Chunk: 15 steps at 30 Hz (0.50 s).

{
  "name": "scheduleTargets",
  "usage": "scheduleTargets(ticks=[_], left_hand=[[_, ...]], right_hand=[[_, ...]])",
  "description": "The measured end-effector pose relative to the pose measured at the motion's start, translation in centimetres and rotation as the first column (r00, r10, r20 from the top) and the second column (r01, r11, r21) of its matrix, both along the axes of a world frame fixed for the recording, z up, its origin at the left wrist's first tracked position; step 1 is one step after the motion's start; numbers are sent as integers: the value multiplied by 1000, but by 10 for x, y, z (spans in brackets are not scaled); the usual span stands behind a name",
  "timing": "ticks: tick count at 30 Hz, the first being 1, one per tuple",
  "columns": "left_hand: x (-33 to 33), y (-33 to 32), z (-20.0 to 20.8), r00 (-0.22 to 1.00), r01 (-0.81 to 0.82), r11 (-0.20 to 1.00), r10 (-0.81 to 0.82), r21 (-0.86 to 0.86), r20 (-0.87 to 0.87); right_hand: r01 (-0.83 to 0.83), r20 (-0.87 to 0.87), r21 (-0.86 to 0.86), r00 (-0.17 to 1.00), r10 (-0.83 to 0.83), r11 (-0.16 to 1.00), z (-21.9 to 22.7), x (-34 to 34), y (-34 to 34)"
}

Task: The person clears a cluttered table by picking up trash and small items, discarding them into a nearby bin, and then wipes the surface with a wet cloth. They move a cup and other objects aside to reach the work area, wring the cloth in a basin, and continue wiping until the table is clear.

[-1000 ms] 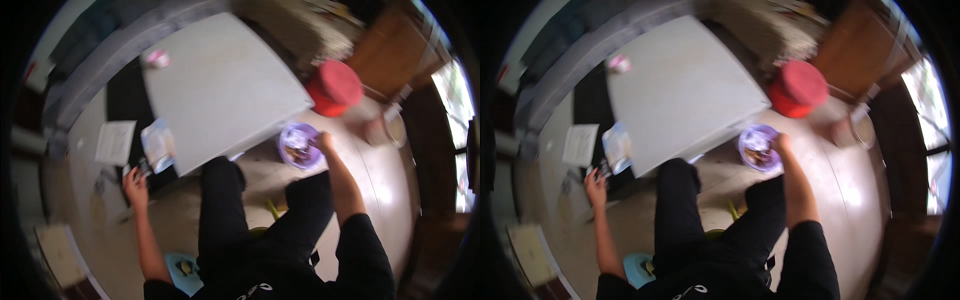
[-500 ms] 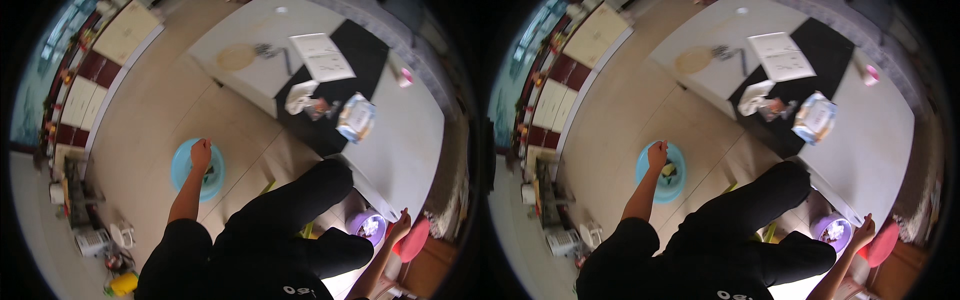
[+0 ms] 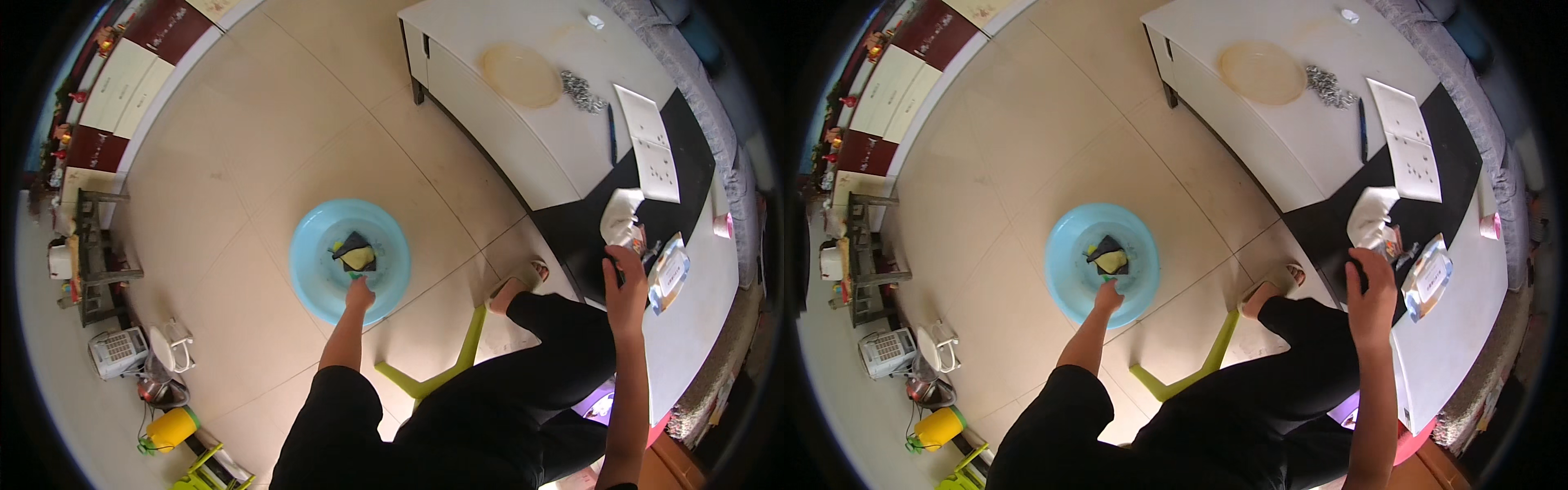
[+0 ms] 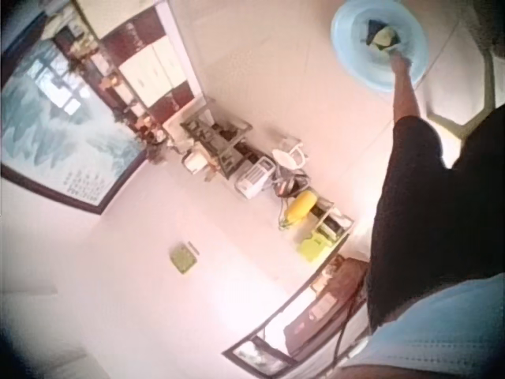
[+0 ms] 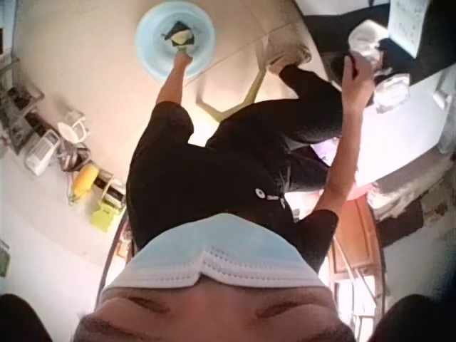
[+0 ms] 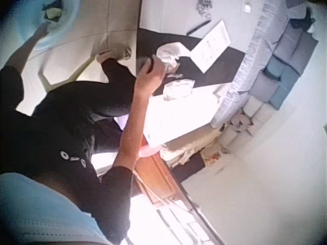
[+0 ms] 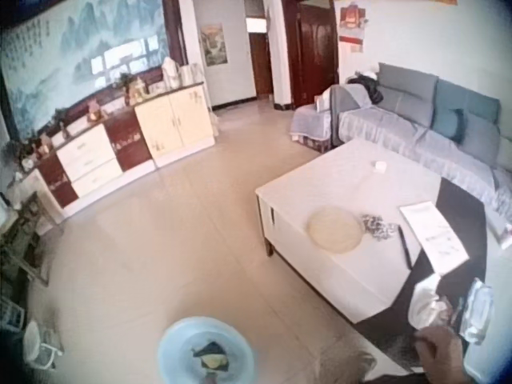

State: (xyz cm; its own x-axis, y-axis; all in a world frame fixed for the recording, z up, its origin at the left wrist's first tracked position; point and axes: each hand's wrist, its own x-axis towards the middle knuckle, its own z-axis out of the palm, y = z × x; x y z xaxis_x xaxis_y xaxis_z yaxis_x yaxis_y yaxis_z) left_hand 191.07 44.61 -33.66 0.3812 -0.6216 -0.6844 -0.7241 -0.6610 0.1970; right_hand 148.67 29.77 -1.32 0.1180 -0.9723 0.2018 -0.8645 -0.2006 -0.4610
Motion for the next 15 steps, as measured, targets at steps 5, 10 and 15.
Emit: scheduleTargets(ticks=[5,10,15], left_hand=[[19,-56,-24,998,-25,999,27,-33,60],[21,-47,-119,991,-109,989,101,-95,-90],[11,-71,-98,974,214,975,-217,54,61]], right_hand=[[-69,77,123,995,60,990,-20,40,-12],[-43,99,230,995,21,972,-41,44,-7],[6,68,283,997,-26,959,-46,36,-6]])
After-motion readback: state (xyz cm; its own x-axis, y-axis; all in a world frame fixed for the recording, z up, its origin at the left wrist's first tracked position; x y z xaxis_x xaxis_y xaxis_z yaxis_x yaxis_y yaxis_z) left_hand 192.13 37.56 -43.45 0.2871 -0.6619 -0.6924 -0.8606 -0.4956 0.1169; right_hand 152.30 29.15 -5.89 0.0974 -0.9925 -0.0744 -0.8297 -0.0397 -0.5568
